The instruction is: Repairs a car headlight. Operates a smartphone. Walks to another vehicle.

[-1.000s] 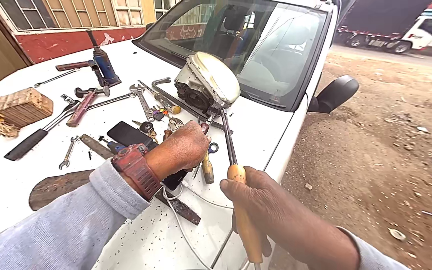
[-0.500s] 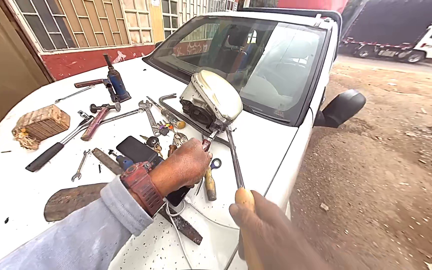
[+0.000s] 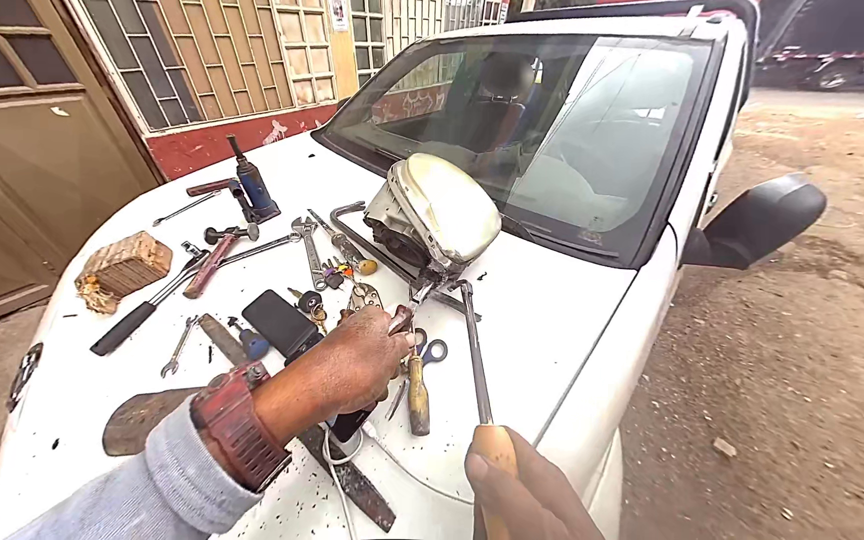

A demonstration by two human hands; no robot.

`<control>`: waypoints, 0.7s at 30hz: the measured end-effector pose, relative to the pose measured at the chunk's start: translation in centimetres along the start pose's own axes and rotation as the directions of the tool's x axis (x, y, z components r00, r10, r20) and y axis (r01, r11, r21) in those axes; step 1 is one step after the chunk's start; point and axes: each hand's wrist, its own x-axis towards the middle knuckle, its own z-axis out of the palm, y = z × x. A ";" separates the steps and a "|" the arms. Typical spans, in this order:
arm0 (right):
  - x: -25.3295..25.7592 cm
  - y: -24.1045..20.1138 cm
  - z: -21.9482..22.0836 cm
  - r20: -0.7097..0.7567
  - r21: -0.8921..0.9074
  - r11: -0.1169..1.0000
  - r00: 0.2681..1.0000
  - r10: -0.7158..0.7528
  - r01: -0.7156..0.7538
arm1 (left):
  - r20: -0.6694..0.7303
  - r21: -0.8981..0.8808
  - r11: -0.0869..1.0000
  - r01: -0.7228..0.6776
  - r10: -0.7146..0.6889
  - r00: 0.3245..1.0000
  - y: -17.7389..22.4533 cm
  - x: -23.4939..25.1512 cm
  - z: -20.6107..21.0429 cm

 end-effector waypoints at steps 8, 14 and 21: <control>0.7 0.3 -0.5 0.079 0.029 1.000 0.997 0.004 -0.007 | -0.003 -0.010 1.000 -0.013 0.013 1.000 0.0 0.0 0.0; 1.0 0.5 -0.5 0.103 0.020 1.000 0.995 -0.014 0.012 | 0.004 0.003 1.000 -0.022 0.022 1.000 -0.1 0.2 -0.1; 1.1 -0.3 -0.6 0.092 -0.100 0.995 0.995 0.026 -0.016 | 0.006 0.036 0.999 -0.018 0.018 1.000 0.0 0.1 -0.4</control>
